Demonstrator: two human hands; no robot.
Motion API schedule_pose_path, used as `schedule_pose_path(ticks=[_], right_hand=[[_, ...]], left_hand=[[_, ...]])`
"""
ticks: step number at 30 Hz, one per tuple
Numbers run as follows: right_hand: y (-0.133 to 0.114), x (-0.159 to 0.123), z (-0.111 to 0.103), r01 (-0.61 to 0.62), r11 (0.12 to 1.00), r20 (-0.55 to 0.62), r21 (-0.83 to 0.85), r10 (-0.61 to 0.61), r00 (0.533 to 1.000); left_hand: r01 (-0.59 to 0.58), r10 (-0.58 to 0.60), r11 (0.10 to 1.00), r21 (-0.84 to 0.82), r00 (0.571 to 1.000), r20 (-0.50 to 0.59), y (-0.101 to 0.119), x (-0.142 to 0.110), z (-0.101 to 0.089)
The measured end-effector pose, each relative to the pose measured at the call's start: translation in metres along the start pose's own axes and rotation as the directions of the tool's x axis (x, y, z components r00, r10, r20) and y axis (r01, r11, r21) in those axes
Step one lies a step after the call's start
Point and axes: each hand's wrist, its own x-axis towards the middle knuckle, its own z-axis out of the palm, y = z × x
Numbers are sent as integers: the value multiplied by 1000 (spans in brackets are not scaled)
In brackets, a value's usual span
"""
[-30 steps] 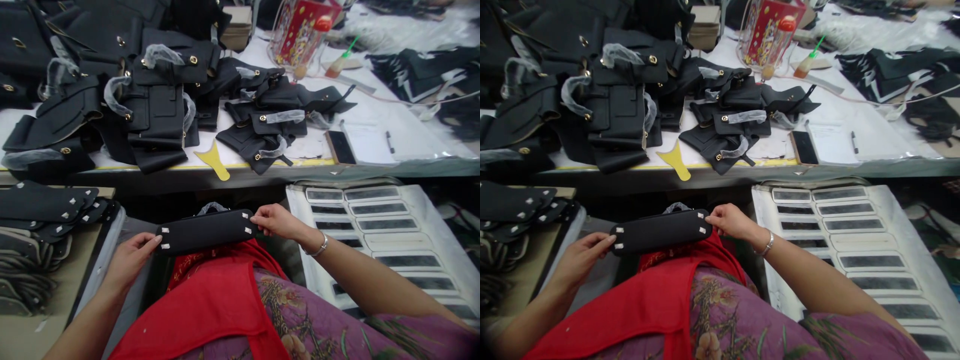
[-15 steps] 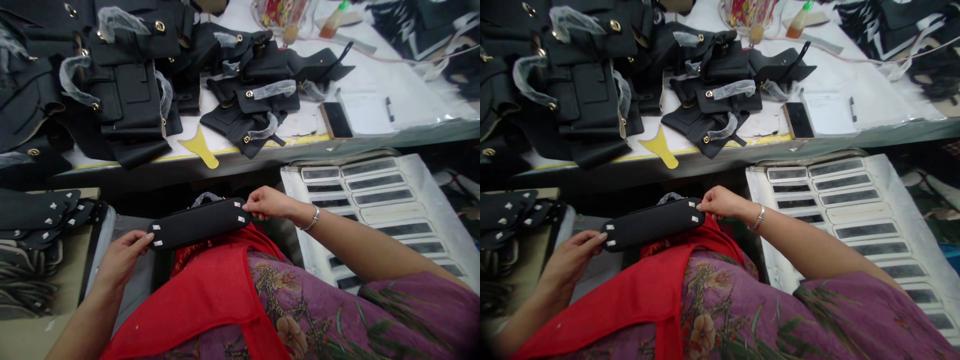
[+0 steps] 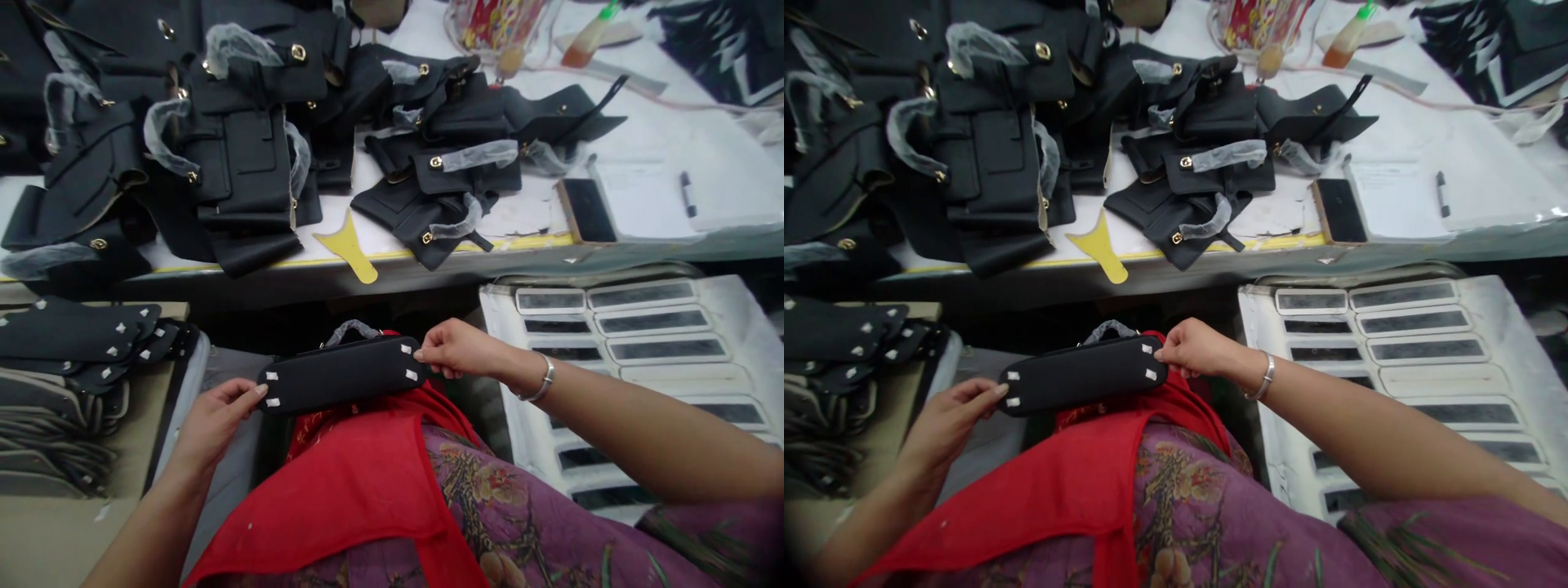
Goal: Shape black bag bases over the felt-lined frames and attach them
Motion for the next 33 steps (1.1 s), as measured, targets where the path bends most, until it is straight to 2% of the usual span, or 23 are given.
schedule_pose_path(ticks=[4, 8, 11, 16, 22, 33], right_hand=[[-7, 0, 1, -65, 997, 5, -44, 66, 998], [-11, 2, 2, -110, 992, 22, -59, 111, 994], [-9, 7, 0, -119, 993, 67, -25, 121, 990], [-9, 9, 1, -149, 988, 86, -26, 151, 985], [-9, 10, 3, -122, 991, 74, -51, 126, 989], [3, 12, 1, -123, 991, 75, -58, 127, 989]], left_hand=[[20, -20, 1000, 9, 1000, 10, 7, -3, 0], [71, -62, 990, -123, 995, 75, 5, -1, -4], [88, -73, 978, -191, 994, 86, -1, 5, -8], [94, -77, 980, -175, 992, 104, -1, 4, -10], [11, -4, 988, -155, 999, 43, 4, -1, -9], [-45, 43, 972, -231, 999, -10, -2, -7, -5]])
